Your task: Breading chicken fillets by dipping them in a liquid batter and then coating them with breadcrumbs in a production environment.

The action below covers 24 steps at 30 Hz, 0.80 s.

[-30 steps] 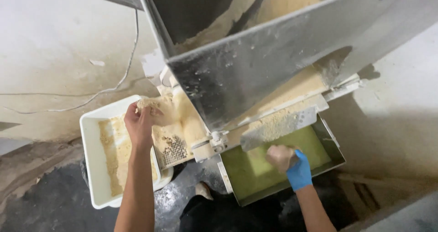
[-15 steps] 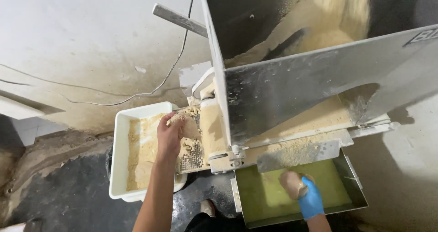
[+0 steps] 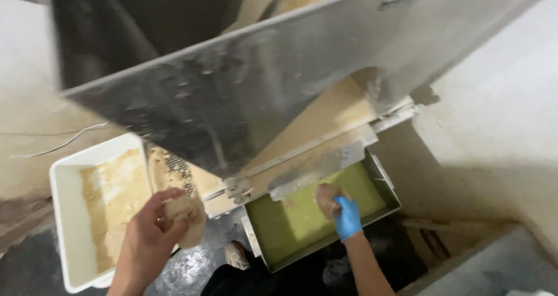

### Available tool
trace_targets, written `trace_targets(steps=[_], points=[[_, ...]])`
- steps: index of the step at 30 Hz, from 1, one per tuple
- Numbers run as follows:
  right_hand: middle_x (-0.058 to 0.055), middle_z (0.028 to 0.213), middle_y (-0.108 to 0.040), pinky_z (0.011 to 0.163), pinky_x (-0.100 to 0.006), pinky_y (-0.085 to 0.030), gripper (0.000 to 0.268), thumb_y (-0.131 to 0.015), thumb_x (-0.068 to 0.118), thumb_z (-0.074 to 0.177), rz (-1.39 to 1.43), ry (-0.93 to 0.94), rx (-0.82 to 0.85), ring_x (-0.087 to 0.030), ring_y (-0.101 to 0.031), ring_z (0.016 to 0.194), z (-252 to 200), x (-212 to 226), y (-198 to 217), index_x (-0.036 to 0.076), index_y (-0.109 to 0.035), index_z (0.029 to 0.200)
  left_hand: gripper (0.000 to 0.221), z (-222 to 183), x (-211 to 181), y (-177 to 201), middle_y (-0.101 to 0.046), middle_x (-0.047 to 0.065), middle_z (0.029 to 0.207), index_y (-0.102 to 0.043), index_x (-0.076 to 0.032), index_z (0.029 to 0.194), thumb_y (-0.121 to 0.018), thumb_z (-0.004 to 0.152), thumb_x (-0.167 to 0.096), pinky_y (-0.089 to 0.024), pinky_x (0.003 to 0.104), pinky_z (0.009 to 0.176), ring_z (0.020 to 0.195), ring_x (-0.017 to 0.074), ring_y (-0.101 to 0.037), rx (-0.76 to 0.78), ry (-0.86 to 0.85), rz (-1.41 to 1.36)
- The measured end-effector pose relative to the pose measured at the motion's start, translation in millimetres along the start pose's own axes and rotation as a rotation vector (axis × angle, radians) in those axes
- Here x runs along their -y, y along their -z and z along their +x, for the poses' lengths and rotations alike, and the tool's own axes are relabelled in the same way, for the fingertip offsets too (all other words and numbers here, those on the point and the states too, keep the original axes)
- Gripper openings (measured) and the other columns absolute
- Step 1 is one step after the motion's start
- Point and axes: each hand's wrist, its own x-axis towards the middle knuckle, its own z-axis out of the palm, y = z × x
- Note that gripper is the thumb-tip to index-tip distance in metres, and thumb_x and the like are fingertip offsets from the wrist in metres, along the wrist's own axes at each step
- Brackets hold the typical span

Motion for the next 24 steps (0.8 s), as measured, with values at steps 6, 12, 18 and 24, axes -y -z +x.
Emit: trace_targets(steps=[6,12,18,24], points=[[-0.013,0.136,-0.051,0.098,-0.046,-0.051,0.051,-0.060,0.012,0.087,-0.023,-0.002,-0.009,-0.034,-0.053,0.124,-32.7,47.8,2.7,0.007,-0.052,0.136,0.047,13.0,-43.9,-119.5,-0.074,0.001,0.084,-0.063,-0.016,0.139,-0.073,0.093,-0.013,-0.052,0.023,0.045,0.058,0.0105,-0.064,0.342,-0.249,0.198],[-0.023,0.156,-0.042,0.111,-0.065,-0.043,0.067,-0.057,0.021,0.091,0.080,-0.147,-0.083,-0.050,-0.046,0.138,-5.0,47.5,27.1,0.008,-0.045,0.156,0.049,55.4,-116.0,-198.3,-0.058,0.005,0.064,-0.064,-0.005,0.132,-0.056,0.086,0.011,-0.044,0.025,0.033,0.043,0.0119,-0.055,0.260,-0.899,0.154],[-0.017,0.152,-0.055,0.123,-0.054,-0.041,0.030,-0.067,0.018,0.091,0.270,-0.050,0.210,-0.038,-0.050,0.143,-67.7,94.3,-16.9,0.009,-0.061,0.119,0.029,126.1,-56.1,-226.4,-0.061,0.011,0.143,-0.067,-0.012,0.124,-0.056,0.097,-0.012,-0.054,0.034,0.102,0.125,0.0227,-0.061,-0.255,-1.044,1.239],[-0.011,0.154,-0.056,0.119,-0.045,-0.042,0.054,-0.064,0.025,0.093,-0.077,-0.092,0.054,-0.030,-0.052,0.144,-132.5,136.2,-84.8,0.011,-0.055,0.144,0.042,70.1,42.6,-185.6,-0.059,0.015,0.148,-0.066,-0.011,0.131,-0.075,0.091,-0.019,-0.055,0.043,0.110,0.137,0.0317,-0.057,0.335,-0.841,0.532]])
